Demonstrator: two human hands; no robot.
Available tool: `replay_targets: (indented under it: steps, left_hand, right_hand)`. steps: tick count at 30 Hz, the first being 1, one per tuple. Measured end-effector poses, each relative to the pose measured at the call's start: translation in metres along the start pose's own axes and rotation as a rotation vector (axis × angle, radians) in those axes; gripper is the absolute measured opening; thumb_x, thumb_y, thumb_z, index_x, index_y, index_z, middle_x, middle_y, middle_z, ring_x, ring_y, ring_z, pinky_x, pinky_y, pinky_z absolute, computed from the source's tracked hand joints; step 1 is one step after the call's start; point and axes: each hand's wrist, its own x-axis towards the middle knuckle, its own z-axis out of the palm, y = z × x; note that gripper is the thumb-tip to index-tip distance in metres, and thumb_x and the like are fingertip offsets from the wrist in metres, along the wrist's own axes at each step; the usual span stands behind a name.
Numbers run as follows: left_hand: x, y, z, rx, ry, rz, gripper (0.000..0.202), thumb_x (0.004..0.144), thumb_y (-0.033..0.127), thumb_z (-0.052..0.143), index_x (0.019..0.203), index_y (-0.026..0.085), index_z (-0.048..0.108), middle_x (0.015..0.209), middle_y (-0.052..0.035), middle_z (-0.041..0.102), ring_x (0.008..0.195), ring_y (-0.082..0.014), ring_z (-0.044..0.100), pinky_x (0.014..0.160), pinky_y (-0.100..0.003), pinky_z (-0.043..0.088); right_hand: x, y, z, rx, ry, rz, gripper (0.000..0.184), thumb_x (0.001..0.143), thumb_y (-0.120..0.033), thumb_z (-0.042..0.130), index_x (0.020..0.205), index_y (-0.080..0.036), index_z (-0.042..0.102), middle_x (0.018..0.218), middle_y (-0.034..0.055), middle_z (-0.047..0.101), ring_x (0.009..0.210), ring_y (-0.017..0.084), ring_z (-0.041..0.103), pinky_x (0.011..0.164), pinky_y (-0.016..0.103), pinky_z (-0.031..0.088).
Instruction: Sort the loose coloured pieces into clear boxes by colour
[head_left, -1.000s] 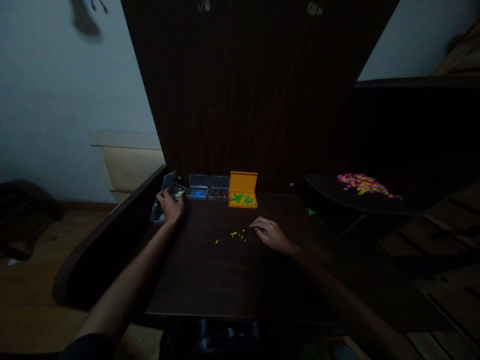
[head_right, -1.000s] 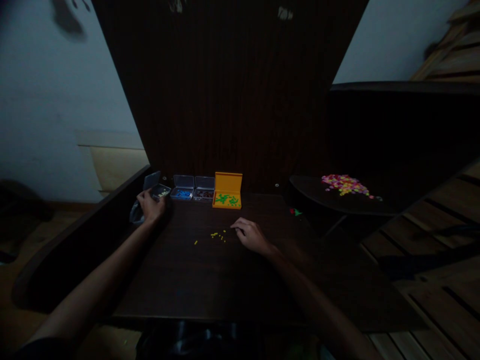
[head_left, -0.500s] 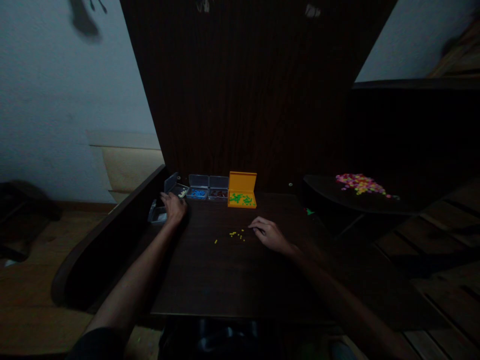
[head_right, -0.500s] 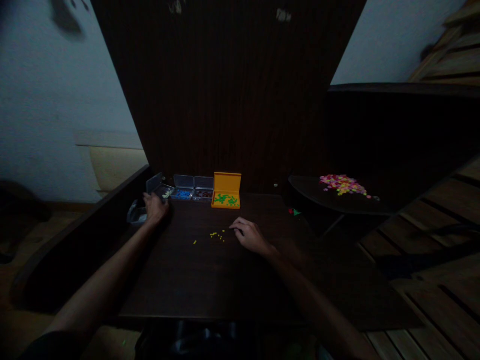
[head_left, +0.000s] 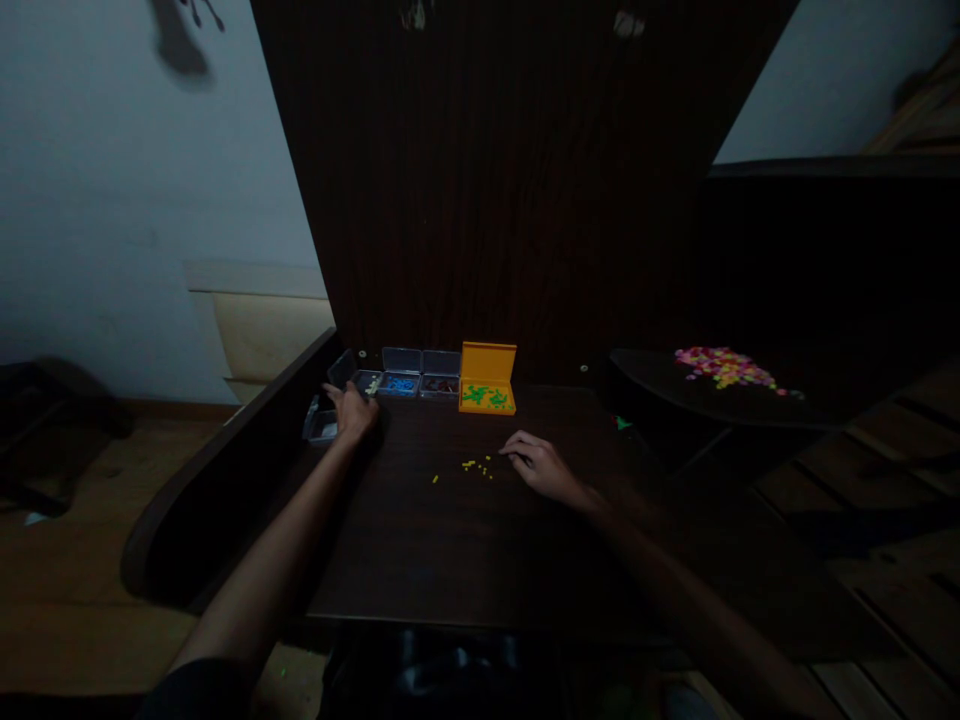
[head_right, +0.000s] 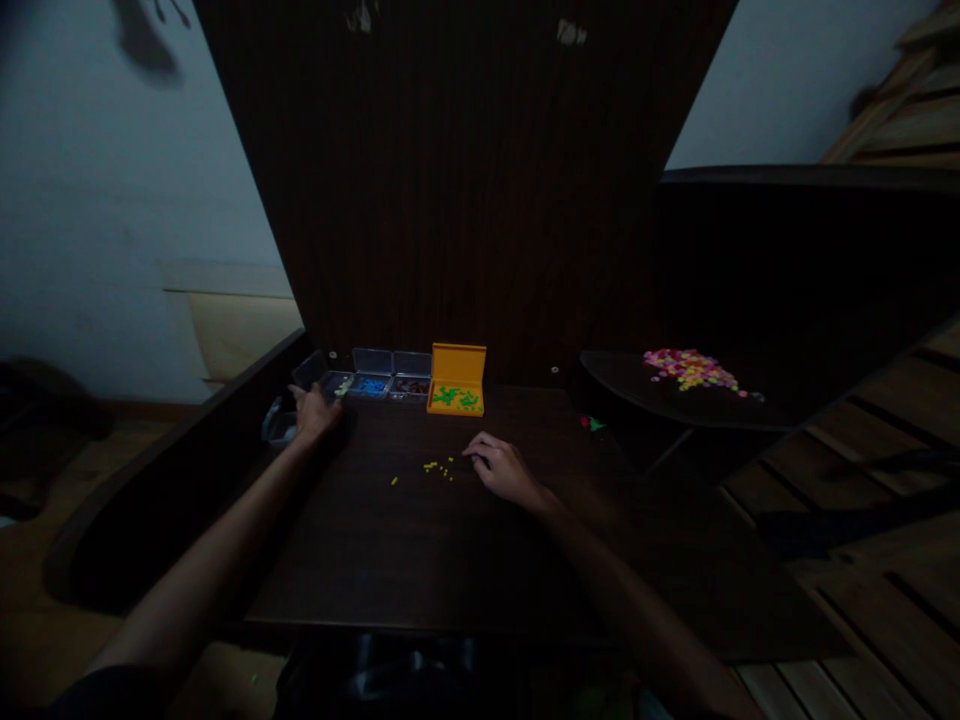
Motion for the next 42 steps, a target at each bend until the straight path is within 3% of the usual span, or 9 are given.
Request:
replay_targets:
  steps: [4,8,11,15,19,24,28,33,42]
  left_hand:
    - [-0.005,0.000,-0.004,-0.028,-0.011,0.031,0.061,0.077,0.014,0.066,0.131,-0.001,0.045,0.155,-0.0376,0.009,0.139,-0.0433,0.035,0.114,-0.046,0.034]
    - [-0.019,-0.013,-0.007,-0.072,0.029,0.206,0.070,0.077,0.019,0.064,0.140,0.006,0.038,0.158,-0.0303,0.014,0.134,-0.0400,0.046,0.112,-0.048,0.038]
    - [-0.033,-0.028,-0.011,-0.021,0.067,0.421,0.063,0.079,0.020,0.058,0.138,0.006,0.040,0.153,-0.0241,0.034,0.140,-0.0355,0.039,0.115,-0.048,0.034]
    - [-0.048,-0.045,-0.019,0.228,0.029,0.603,0.036,0.079,0.020,0.051,0.111,0.010,0.060,0.125,-0.0210,0.061,0.124,-0.0374,0.050,0.109,-0.052,0.036]
    - [-0.053,-0.054,-0.022,0.385,0.068,0.569,0.027,0.080,0.021,0.048,0.097,0.009,0.065,0.102,-0.0233,0.064,0.111,-0.0412,0.052,0.098,-0.055,0.042]
    - [-0.053,-0.059,-0.022,0.435,0.044,0.491,0.028,0.082,0.018,0.044,0.098,0.006,0.065,0.103,-0.0249,0.059,0.108,-0.0396,0.053,0.092,-0.051,0.048]
    - [-0.053,-0.062,-0.026,0.460,0.035,0.421,0.033,0.084,0.015,0.040,0.109,0.007,0.060,0.109,-0.0240,0.058,0.109,-0.0381,0.054,0.085,-0.048,0.053]
    - [-0.050,-0.067,-0.033,0.543,-0.033,0.398,0.033,0.081,0.009,0.038,0.104,0.007,0.062,0.102,-0.0222,0.061,0.101,-0.0359,0.060,0.082,-0.045,0.054]
    - [-0.067,-0.049,-0.052,0.480,0.012,0.581,0.023,0.079,0.013,0.046,0.094,0.016,0.063,0.098,-0.0150,0.061,0.099,-0.0319,0.059,0.084,-0.041,0.052]
  right_hand:
    - [0.000,-0.002,0.000,0.011,-0.003,0.011,0.025,0.089,-0.013,0.049,0.097,-0.020,0.071,0.096,0.0071,0.067,0.088,0.018,0.065,0.079,0.031,0.053]
    - [0.001,-0.006,-0.002,0.014,-0.003,0.016,0.024,0.090,-0.014,0.050,0.099,-0.020,0.071,0.096,0.0071,0.066,0.088,0.018,0.065,0.079,0.031,0.054]
    - [0.003,-0.013,-0.005,0.022,-0.014,0.021,0.022,0.094,-0.020,0.050,0.102,-0.020,0.071,0.097,0.0077,0.066,0.087,0.017,0.065,0.079,0.031,0.054]
    - [0.008,-0.025,-0.009,0.029,-0.079,0.021,0.028,0.093,-0.032,0.058,0.115,-0.019,0.067,0.111,0.0105,0.063,0.100,0.019,0.062,0.090,0.034,0.053]
    - [0.009,-0.033,-0.007,0.000,-0.199,-0.020,0.045,0.092,-0.039,0.061,0.133,-0.022,0.058,0.134,0.0126,0.055,0.124,0.024,0.052,0.107,0.044,0.044]
    - [0.005,-0.033,0.001,-0.016,-0.271,-0.008,0.054,0.092,-0.043,0.060,0.141,-0.024,0.050,0.147,0.0116,0.047,0.136,0.027,0.042,0.112,0.048,0.038]
    - [0.004,-0.032,0.005,-0.021,-0.266,-0.008,0.049,0.092,-0.040,0.060,0.138,-0.023,0.054,0.140,0.0120,0.055,0.131,0.026,0.049,0.110,0.047,0.042]
    - [0.006,-0.035,0.006,-0.028,-0.206,-0.078,0.027,0.094,-0.028,0.058,0.117,-0.023,0.070,0.124,0.0111,0.066,0.114,0.024,0.061,0.098,0.042,0.051]
    - [0.008,-0.032,0.015,0.007,-0.114,-0.173,0.019,0.092,-0.018,0.058,0.100,-0.021,0.076,0.101,0.0091,0.072,0.090,0.019,0.065,0.080,0.034,0.056]
